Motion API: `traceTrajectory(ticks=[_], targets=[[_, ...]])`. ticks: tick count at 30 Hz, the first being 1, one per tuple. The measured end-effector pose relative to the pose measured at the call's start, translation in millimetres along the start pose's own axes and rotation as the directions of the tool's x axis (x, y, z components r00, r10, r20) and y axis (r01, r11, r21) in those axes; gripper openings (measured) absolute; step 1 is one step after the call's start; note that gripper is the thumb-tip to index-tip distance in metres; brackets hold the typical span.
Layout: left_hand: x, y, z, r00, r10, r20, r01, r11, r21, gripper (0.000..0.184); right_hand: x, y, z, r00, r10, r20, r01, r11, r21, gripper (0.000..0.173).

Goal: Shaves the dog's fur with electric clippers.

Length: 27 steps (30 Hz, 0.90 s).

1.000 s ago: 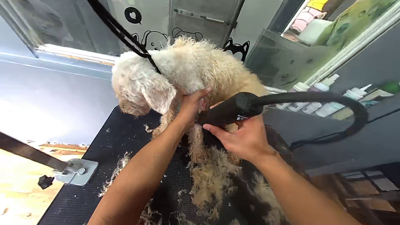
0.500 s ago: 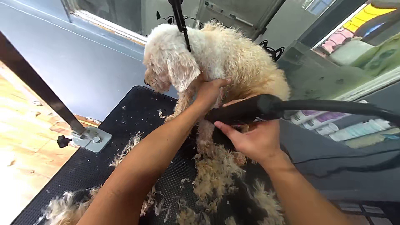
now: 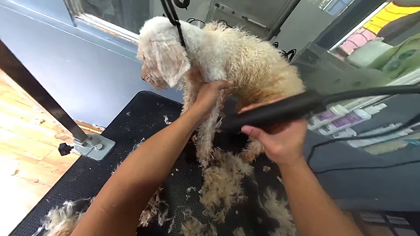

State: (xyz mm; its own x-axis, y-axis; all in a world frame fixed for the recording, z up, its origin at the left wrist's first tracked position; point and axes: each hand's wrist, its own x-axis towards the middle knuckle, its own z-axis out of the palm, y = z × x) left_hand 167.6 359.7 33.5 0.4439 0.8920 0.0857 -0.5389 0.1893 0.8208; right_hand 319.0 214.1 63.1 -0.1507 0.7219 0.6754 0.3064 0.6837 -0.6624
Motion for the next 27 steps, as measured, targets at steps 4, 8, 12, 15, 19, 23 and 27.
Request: traceTrajectory(ticks=[4, 8, 12, 15, 19, 23, 27], targets=[[-2.0, 2.6, 3.9, 0.999, 0.001, 0.049, 0.001, 0.999, -0.042, 0.042, 3.3, 21.5, 8.5, 0.994, -0.048, -0.094, 0.059, 0.991, 0.121, 0.064], [-0.3, 0.3, 1.2, 0.998, -0.014, 0.067, 0.02, 0.997, -0.077, 0.043, -38.0, 26.2, 25.8, 0.996, 0.028, -0.079, -0.016, 0.989, 0.149, 0.065], [1.6, 0.6, 4.1, 0.998, -0.008, 0.066, 0.013, 0.997, -0.08, 0.044, -89.3, 35.9, 43.9, 0.992, 0.126, 0.016, -0.126, 0.991, 0.048, 0.061], [0.7, 2.8, 4.3, 0.996, 0.001, 0.09, 0.008, 0.996, -0.092, 0.042, -91.8, 30.4, 21.3, 0.9, 0.347, 0.263, -0.34, 0.938, -0.076, 0.055], [2.7, 10.5, -9.3, 0.984, 0.0, 0.181, -0.02, 0.994, 0.109, 0.038, -81.4, 25.4, -12.1, 0.928, 0.352, 0.122, -0.371, 0.901, 0.225, 0.062], [-4.6, 17.7, -11.6, 0.997, -0.005, 0.075, -0.021, 0.939, 0.342, 0.03, -74.2, 24.4, -29.8, 0.959, 0.282, 0.006, -0.27, 0.914, 0.302, 0.056], [-18.6, 20.1, 2.2, 0.971, 0.041, -0.235, 0.027, 0.959, 0.281, 0.024, -77.6, 30.4, -31.5, 0.961, 0.269, -0.062, -0.234, 0.913, 0.334, 0.064]])
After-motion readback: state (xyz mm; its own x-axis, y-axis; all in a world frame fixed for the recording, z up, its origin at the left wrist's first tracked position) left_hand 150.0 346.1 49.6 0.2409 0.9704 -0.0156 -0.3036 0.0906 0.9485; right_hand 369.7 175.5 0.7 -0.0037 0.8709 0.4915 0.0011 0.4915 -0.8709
